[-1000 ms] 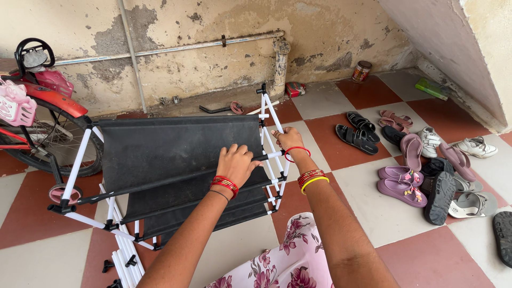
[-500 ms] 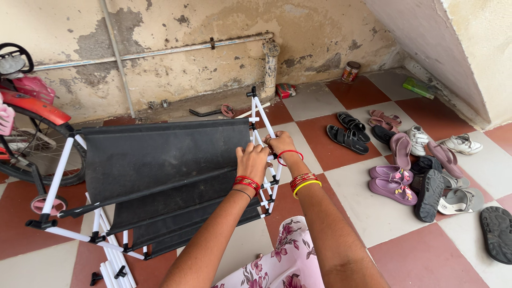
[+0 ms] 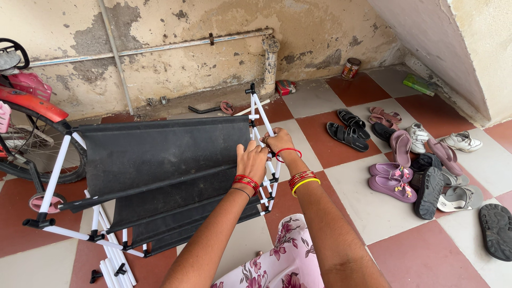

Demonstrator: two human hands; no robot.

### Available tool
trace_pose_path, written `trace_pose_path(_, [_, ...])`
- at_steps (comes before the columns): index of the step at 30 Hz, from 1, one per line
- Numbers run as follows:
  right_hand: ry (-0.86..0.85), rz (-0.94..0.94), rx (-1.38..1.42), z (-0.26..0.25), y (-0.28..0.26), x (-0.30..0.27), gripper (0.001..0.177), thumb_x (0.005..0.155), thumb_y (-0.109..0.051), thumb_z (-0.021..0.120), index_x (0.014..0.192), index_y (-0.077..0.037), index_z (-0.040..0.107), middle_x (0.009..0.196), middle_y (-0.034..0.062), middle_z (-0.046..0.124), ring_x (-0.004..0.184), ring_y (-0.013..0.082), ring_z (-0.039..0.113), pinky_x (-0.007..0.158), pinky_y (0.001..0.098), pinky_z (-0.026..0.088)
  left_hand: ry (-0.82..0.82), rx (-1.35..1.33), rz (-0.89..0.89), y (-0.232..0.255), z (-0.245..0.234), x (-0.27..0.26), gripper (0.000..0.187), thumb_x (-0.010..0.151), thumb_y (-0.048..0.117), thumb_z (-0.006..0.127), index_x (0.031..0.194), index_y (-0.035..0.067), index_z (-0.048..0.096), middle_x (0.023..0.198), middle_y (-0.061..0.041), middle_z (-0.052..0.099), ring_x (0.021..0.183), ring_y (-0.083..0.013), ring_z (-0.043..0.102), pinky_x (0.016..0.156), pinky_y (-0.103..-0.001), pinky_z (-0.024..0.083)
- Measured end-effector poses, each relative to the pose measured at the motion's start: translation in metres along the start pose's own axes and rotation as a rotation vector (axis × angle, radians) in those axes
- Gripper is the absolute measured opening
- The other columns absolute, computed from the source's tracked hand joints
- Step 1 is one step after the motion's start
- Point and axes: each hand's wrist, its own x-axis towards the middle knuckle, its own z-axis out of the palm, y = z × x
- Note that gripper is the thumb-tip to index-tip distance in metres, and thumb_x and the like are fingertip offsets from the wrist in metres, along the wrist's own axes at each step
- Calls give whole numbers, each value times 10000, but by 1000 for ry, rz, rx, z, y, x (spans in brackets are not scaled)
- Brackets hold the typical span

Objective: The person disassembles a shoe rack by detaching plastic connectors and poles from the frame, pulling rods out of the fabric shelf sleeves, and placing the parts on the floor by hand.

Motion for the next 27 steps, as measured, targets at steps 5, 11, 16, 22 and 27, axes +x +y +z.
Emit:
trace_pose_path(5, [44,-74,-74,-20,12,9,178,805,-144,805,931,-31,752,762,99,752,657,149,711,617,297,568,-102,-122,-186,-22,-3,-10,179,896,46,681,822,186,767,776,6,745,899,-174,603,874,-410,351])
trace_pose_path(11, [18,36,-86,-46,1,3,167,832,-165,803,943,-45,773,744,75,726,641,125,664,619,288,551,-83,-122,-159,-37,-2,-22,177,887,24,672,811,171,738,784,26,755,883,-180,598,820,-404,359])
trace_pose_path(16, [12,33,-29,-36,-6,-6,165,846,-161,787,949,-33,771,757,53,721,670,115,665,624,272,562,-54,-103,-157,-34,11,-24,123,878,32,680,847,143,721,829,11,753,908,-191,601,813,-400,376])
trace_pose_path(22, [55,28,-117,-32,-12,-16,180,856,-198,789,973,-62,787,761,57,735,694,114,691,655,274,565,-37,-71,-185,-29,19,-36,143,893,24,641,974,124,703,946,-13,699,977,-216,584,851,-409,406])
trace_pose_path(27, [58,10,-103,-31,-12,-17,182,846,-201,785,971,-70,803,750,49,739,679,111,697,652,270,585,-51,-104,-144,-22,32,-50,209,939,80,594,1084,143,731,1031,-30,606,1020,-232,549,870,-428,406])
